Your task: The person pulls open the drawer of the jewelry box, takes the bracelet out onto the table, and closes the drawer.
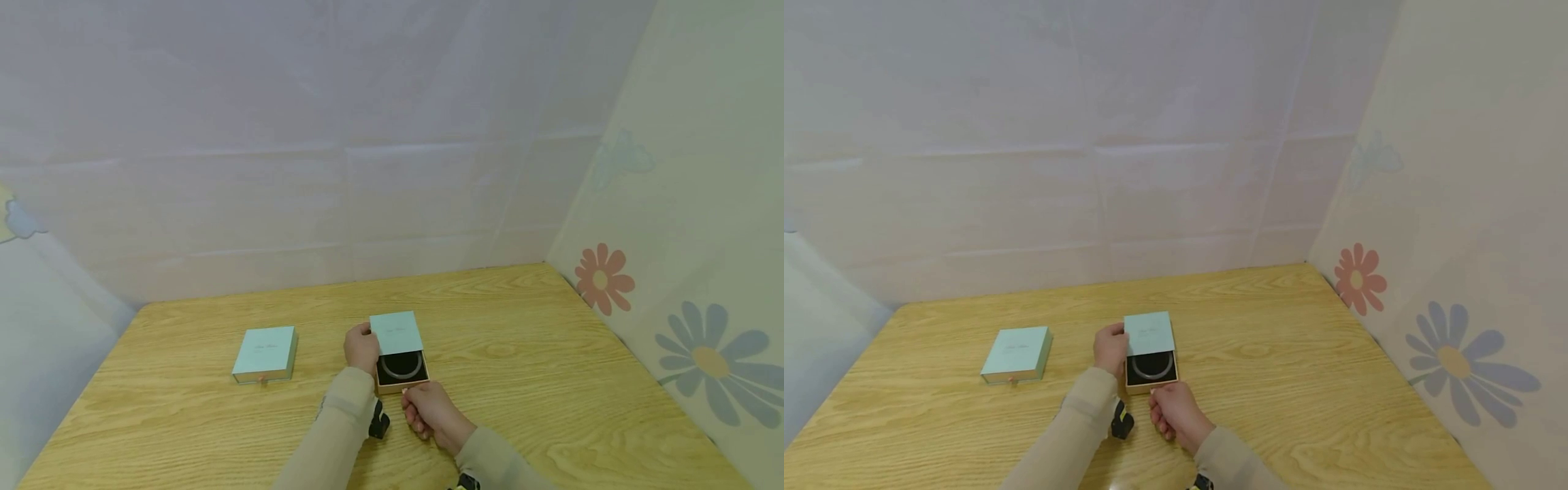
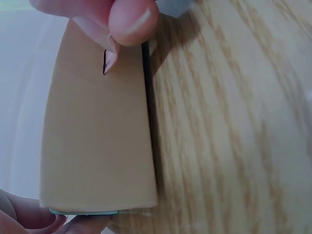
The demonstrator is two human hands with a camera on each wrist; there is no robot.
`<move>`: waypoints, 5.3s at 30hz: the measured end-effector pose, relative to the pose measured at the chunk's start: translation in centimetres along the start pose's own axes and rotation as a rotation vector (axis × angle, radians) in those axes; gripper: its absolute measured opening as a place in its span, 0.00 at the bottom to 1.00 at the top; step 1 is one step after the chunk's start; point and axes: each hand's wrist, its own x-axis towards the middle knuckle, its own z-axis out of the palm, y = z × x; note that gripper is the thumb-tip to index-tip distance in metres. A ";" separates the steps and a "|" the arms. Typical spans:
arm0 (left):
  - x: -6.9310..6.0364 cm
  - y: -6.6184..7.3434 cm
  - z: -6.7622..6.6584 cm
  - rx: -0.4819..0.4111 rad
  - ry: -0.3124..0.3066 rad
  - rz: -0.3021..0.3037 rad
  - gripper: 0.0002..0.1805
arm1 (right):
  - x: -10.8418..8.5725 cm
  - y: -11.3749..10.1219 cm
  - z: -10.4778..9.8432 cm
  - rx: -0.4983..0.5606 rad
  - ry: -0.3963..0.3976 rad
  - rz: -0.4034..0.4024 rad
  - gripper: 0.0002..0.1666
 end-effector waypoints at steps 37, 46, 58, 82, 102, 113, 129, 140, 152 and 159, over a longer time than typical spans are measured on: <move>-0.1 0.1 0.0 0.000 0.004 0.004 0.22 | -0.5 0.4 0.0 0.003 -0.018 0.020 0.17; -0.1 0.1 0.0 0.002 0.001 0.003 0.22 | -0.5 0.6 -0.1 -0.007 -0.030 0.004 0.17; -0.5 0.4 -0.1 0.025 0.002 0.017 0.21 | -0.6 0.5 -0.1 -0.014 -0.034 -0.002 0.18; -0.5 0.4 -0.1 0.007 -0.001 0.004 0.22 | -0.8 0.5 -0.5 -0.013 -0.053 0.002 0.17; -0.3 0.2 -0.1 -0.004 -0.005 -0.002 0.23 | -0.8 0.9 -0.1 -0.019 -0.028 0.005 0.16; -0.3 0.1 -0.1 -0.003 -0.007 0.001 0.23 | -1.1 0.9 -0.1 -0.033 -0.028 0.005 0.16; -0.3 0.1 0.0 -0.008 -0.007 -0.008 0.23 | -1.3 0.8 -0.1 -0.038 -0.040 -0.010 0.16; -0.4 0.3 0.0 0.003 0.005 0.014 0.23 | -1.4 0.7 -0.1 -0.030 -0.059 -0.002 0.17; -0.4 0.3 0.0 0.004 0.002 0.019 0.22 | -1.5 0.6 -0.1 -0.024 -0.061 0.003 0.16; -0.5 0.3 0.0 0.004 0.004 0.023 0.22 | -1.5 0.6 -0.1 -0.017 -0.054 0.011 0.15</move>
